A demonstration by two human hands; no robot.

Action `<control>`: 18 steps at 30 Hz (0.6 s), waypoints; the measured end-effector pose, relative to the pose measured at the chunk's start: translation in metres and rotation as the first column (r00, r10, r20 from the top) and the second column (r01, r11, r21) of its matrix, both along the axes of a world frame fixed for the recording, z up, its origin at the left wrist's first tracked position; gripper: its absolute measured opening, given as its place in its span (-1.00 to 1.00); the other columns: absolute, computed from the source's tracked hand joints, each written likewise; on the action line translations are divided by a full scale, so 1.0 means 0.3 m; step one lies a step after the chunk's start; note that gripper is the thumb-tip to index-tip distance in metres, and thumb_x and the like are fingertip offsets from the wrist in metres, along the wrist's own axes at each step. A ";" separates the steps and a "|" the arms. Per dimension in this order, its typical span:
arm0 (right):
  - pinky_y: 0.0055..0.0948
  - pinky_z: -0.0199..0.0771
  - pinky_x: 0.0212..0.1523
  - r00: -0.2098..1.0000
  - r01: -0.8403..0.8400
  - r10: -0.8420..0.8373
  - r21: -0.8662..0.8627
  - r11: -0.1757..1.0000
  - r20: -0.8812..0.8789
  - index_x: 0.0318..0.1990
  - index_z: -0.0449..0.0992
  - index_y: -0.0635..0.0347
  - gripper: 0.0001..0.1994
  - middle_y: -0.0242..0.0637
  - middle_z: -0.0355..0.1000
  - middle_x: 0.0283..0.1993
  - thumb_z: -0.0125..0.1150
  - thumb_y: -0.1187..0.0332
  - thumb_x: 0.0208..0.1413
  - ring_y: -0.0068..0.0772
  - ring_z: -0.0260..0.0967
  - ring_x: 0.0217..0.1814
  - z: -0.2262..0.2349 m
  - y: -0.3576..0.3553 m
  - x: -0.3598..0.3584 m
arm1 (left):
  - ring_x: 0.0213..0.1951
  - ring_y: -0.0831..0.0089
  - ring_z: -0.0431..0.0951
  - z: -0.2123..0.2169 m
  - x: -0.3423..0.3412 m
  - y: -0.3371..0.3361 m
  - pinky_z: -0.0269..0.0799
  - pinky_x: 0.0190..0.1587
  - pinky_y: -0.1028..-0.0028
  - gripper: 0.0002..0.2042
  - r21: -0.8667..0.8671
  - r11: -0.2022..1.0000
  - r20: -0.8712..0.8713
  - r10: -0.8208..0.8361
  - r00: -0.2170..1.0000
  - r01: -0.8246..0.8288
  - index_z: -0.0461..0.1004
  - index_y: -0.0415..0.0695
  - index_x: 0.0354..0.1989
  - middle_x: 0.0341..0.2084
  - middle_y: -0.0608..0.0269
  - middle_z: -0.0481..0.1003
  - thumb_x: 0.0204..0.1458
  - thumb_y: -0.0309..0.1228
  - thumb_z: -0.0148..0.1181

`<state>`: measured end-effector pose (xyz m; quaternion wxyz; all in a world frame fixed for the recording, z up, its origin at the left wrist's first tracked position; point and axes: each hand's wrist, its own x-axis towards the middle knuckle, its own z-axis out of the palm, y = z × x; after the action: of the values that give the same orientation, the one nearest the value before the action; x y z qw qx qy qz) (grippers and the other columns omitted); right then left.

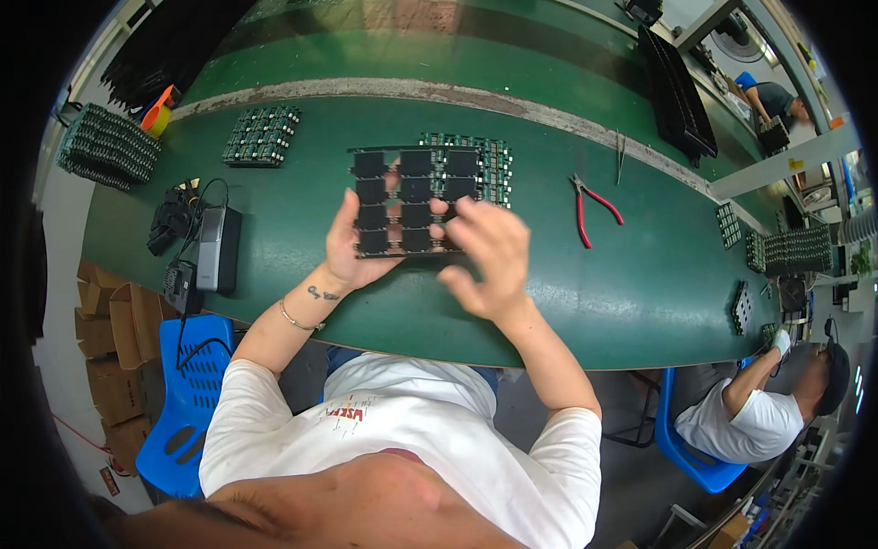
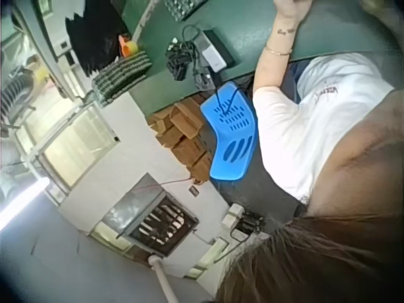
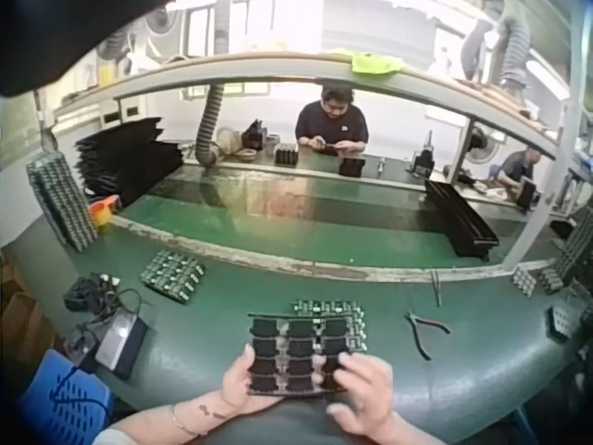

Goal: The person picks up circuit boards from a stack one at a time, turns each board over by hand to view both sides, and arranges them into stacks on the workbench.

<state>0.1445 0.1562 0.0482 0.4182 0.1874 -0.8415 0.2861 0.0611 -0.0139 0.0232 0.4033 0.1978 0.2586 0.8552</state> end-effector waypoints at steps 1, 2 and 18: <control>-0.26 0.28 0.00 1.000 0.001 -0.001 -0.004 1.000 0.003 -0.12 0.47 0.23 -0.59 -0.20 0.32 0.09 0.19 0.11 -0.04 -0.22 0.28 -0.03 -0.009 0.005 -0.005 | 0.01 0.05 0.39 -0.013 -0.016 -0.004 0.26 0.08 0.07 -0.37 0.114 0.992 0.019 -0.047 0.999 0.045 0.11 0.05 0.23 0.07 -0.06 0.28 0.09 0.20 -0.29; -0.31 0.30 -0.04 0.998 0.042 -0.024 -0.288 0.957 0.066 -0.16 0.48 0.25 -0.64 -0.23 0.35 0.01 0.17 0.15 -0.02 -0.28 0.30 -0.10 -0.018 0.010 -0.012 | 0.02 0.03 0.39 -0.025 -0.029 -0.008 0.28 0.07 0.05 -0.35 0.227 0.970 0.032 -0.094 0.995 0.085 0.07 0.02 0.25 0.08 -0.08 0.28 0.10 0.19 -0.32; -0.74 0.26 -0.39 0.749 0.087 0.627 -0.970 0.227 0.214 -0.32 0.44 0.28 -0.87 -0.44 0.30 -0.40 0.05 0.38 0.13 -0.72 0.16 -0.44 -0.044 0.077 0.003 | -0.10 0.14 0.49 -0.012 -0.031 -0.008 0.53 -0.30 0.17 -0.35 -0.066 0.995 0.035 -0.071 0.997 0.073 0.00 0.00 0.29 0.03 -0.05 0.34 0.14 0.17 -0.44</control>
<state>0.1454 0.1794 0.0349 0.1066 -0.0415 -0.5299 0.8403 0.0518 -0.0161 0.0195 0.4446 0.1795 0.2731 0.8340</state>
